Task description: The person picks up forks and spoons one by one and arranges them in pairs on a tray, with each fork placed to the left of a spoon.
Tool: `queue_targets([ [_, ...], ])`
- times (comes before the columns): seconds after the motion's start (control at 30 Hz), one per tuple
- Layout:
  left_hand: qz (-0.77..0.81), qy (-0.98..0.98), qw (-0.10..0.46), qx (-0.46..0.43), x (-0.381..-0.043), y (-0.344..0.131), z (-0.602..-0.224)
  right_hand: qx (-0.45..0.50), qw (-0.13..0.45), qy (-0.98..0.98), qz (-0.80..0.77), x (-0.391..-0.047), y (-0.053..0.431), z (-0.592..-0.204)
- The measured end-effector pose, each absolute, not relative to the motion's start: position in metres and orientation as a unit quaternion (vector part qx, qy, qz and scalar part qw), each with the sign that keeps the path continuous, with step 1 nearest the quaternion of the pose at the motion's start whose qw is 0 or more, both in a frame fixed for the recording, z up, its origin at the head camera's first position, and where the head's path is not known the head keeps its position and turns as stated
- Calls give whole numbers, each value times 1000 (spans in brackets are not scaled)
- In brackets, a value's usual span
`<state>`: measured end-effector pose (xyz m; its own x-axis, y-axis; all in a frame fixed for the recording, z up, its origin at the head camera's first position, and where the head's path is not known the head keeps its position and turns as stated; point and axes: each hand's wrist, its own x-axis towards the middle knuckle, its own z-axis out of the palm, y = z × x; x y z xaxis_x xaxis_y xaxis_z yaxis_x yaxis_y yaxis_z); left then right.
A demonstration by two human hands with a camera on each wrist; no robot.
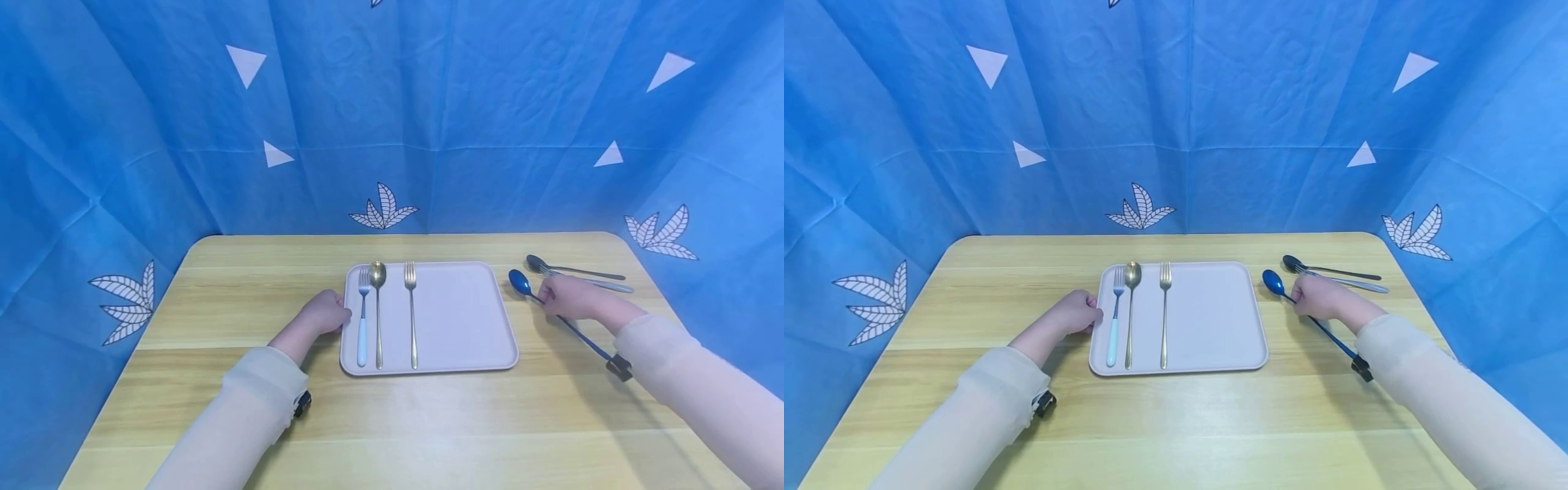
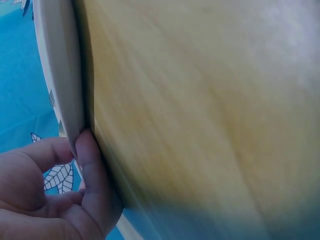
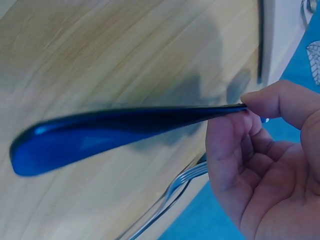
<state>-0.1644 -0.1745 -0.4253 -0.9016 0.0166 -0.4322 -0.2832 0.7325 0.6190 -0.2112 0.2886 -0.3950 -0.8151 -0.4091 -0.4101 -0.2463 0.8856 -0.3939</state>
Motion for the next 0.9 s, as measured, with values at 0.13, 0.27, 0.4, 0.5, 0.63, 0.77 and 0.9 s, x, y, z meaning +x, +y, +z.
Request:
queue_targets([
  [0.13, 360, 906, 211, -75, -165, -174, -425, -165, 253, 938, -172, -209, 282, -392],
  [0.27, 359, 906, 212, -75, -164, -174, -424, -158, 258, 936, -178, -207, 275, -388],
  [0.4, 360, 906, 212, -72, -164, -175, -425, -147, 264, 936, -183, -203, 268, -384],
  [0.5, 361, 905, 213, -72, -164, -175, -425, -142, 268, 935, -185, -202, 265, -382],
  [0.63, 359, 906, 213, -73, -164, -173, -424, -138, 266, 935, -189, -201, 262, -380],
  [0.77, 359, 905, 214, -74, -164, -173, -422, -134, 262, 936, -193, -201, 258, -377],
  [0.9, 359, 906, 212, -71, -162, -173, -420, -127, 263, 936, -195, -200, 253, -375],
])
